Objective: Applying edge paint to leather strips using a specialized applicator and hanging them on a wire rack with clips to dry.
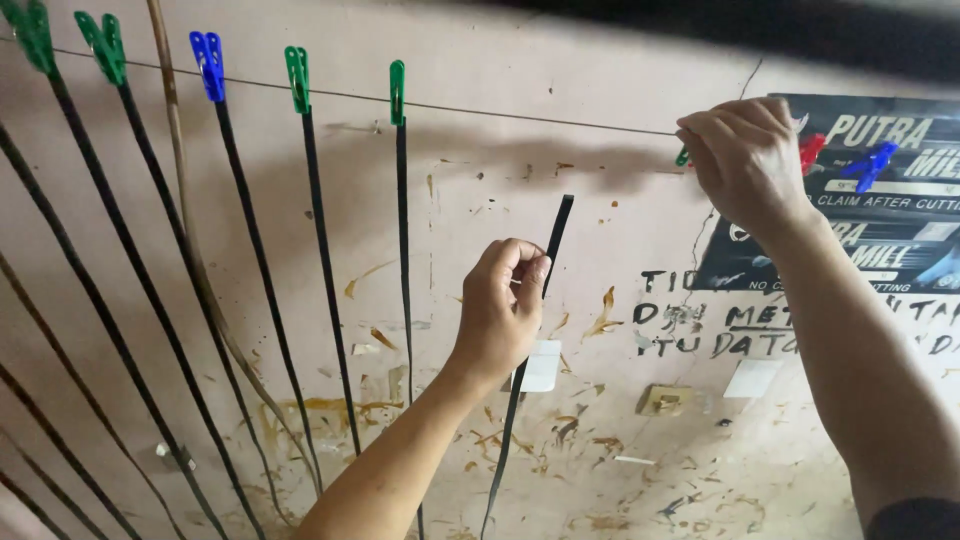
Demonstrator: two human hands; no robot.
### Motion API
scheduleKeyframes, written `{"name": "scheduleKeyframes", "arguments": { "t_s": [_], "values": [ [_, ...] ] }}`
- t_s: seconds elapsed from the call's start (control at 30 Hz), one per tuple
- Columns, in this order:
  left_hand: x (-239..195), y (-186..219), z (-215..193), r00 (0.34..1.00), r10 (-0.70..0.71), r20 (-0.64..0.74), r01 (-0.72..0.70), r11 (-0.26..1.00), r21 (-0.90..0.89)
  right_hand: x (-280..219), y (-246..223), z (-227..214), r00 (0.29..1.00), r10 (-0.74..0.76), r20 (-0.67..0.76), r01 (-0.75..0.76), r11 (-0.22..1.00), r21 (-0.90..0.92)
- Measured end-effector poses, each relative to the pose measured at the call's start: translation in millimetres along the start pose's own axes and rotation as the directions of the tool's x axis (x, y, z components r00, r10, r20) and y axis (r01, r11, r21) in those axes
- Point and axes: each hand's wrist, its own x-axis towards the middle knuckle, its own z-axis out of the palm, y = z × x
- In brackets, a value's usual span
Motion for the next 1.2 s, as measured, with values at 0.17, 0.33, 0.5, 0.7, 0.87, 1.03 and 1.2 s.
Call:
{"name": "scheduleKeyframes", "arguments": {
  "t_s": [0.17,0.33,0.5,0.7,0.87,1.03,1.2],
  "values": [
    [-3.1,-12.7,-5.2,0.998,-0.050,0.028,0.050,0.999,-0.014,29.5,-15.7,12.0,0.994,0.113,0.006,-0.107,0.918,0.383],
    [-5.9,-18.8,-8.7,0.994,-0.096,0.054,0.098,0.995,-0.035,20.9,-16.2,-22.5,0.916,0.284,0.283,-0.345,0.918,0.197],
    [-7.5,-21.4,-10.0,0.987,-0.151,0.059,0.156,0.985,-0.076,11.4,-19.1,-38.3,0.872,0.212,0.440,-0.315,0.932,0.176],
    [-3.6,-22.1,-7.4,0.986,-0.146,0.083,0.155,0.981,-0.113,27.5,-18.8,-35.7,0.842,0.255,0.476,-0.424,0.857,0.291],
    [-3.1,-22.9,-9.4,0.981,-0.172,0.088,0.181,0.977,-0.110,40.7,-21.1,-35.3,0.779,0.299,0.551,-0.571,0.702,0.427],
    [-1.2,-23.7,-8.3,0.972,-0.218,0.085,0.228,0.966,-0.125,89.3,-51.2,-13.3,0.705,0.285,0.650,-0.698,0.442,0.563],
    [5.3,-26.5,-8.2,0.982,-0.179,0.061,0.186,0.974,-0.128,107.7,-66.1,-2.6,0.792,0.254,0.556,-0.611,0.337,0.716]
  ]
}}
